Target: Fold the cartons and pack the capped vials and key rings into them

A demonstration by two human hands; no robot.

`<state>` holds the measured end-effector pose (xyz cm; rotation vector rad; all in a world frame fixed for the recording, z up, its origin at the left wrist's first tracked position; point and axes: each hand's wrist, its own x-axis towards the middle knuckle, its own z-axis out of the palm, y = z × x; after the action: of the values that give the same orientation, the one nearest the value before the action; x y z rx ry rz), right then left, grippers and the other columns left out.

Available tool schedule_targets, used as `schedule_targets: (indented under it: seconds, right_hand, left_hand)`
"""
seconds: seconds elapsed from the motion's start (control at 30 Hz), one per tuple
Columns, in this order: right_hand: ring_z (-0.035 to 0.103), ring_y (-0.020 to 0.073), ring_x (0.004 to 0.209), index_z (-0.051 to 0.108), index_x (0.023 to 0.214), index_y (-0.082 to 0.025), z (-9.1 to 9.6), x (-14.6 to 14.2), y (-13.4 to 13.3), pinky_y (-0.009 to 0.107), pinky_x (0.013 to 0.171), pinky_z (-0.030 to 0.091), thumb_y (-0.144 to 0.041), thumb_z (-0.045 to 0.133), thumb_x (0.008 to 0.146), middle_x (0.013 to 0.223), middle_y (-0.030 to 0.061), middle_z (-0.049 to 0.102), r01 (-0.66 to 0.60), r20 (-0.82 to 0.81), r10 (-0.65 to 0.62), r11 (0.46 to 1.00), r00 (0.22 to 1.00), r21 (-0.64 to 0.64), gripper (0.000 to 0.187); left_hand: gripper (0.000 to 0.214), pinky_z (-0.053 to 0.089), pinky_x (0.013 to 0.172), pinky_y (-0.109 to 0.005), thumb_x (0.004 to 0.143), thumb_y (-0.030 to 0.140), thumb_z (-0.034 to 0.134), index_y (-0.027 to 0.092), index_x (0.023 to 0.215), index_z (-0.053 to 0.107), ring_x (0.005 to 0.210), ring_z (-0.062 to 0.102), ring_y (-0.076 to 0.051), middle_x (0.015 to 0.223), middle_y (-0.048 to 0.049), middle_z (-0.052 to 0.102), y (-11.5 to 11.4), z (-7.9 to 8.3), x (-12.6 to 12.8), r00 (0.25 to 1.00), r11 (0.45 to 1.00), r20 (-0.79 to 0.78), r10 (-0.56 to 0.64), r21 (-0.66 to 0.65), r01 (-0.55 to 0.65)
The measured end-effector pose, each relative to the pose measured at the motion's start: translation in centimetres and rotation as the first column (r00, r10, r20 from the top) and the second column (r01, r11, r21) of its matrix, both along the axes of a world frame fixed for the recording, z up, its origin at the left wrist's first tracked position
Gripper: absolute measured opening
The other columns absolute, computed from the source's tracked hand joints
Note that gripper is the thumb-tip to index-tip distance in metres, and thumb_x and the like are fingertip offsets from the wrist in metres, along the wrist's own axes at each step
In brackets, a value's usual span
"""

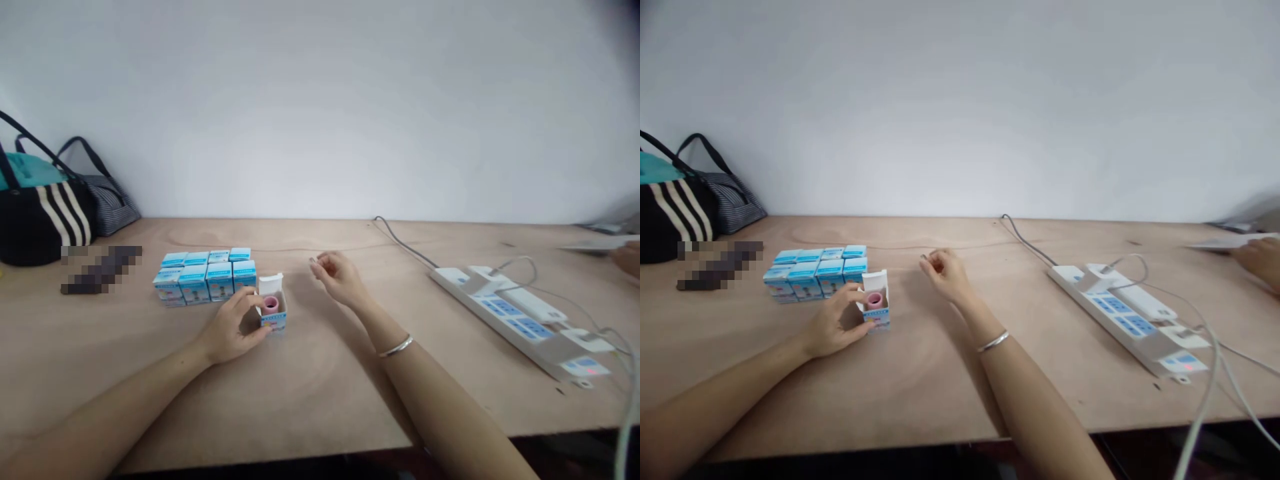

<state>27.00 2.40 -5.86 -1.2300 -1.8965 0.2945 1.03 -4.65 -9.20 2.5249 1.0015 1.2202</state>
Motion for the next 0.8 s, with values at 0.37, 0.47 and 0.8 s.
schedule_targets:
  seconds: [0.37, 0.47, 0.8]
  right_hand:
    - [0.055, 0.0217, 0.11, 0.048, 0.089, -0.024, 0.8, -6.5, -6.9, 0.042, 0.092, 0.046, -0.038, 0.049, 0.091, 0.112, 0.0105, 0.056, -0.566, -0.217, 0.594, 0.804, 0.774, 0.183, 0.014]
    - [0.055, 0.0223, 0.111, 0.047, 0.088, -0.024, 0.9, -6.8, -6.9, 0.049, 0.101, 0.037, -0.036, 0.048, 0.092, 0.114, 0.0098, 0.06, -0.552, -0.155, 0.577, 0.815, 0.802, 0.179, 0.013]
    - [0.05, 0.024, 0.121, 0.055, 0.083, -0.022, 0.1, -4.6, -4.8, 0.047, 0.1, 0.037, -0.034, 0.058, 0.086, 0.116, 0.0089, 0.063, -0.538, -0.138, 0.54, 0.841, 0.83, 0.06, 0.013]
  left_hand:
    - [0.04, 0.049, 0.089, -0.038, 0.074, 0.023, 0.066, 0.026, 0.11, 0.048, 0.102, 0.058, -0.021, 0.109, -0.005, 0.058, 0.3, 0.0, 0.3, 0.996, 0.997, 0.062, -0.065, -0.043, 0.068]
    - [0.035, 0.05, 0.085, -0.037, 0.075, 0.024, 0.066, 0.025, 0.106, 0.05, 0.097, 0.06, -0.02, 0.105, -0.0043, 0.059, 0.3, 0.0, 0.4, 0.997, 0.997, 0.065, -0.05, -0.06, 0.054]
    - [0.03, 0.048, 0.084, -0.033, 0.075, 0.022, 0.065, 0.024, 0.1, 0.048, 0.098, 0.057, -0.019, 0.1, -0.0046, 0.058, 0.1, -0.3, 0.3, 0.998, 0.999, 0.065, -0.023, -0.037, 0.026]
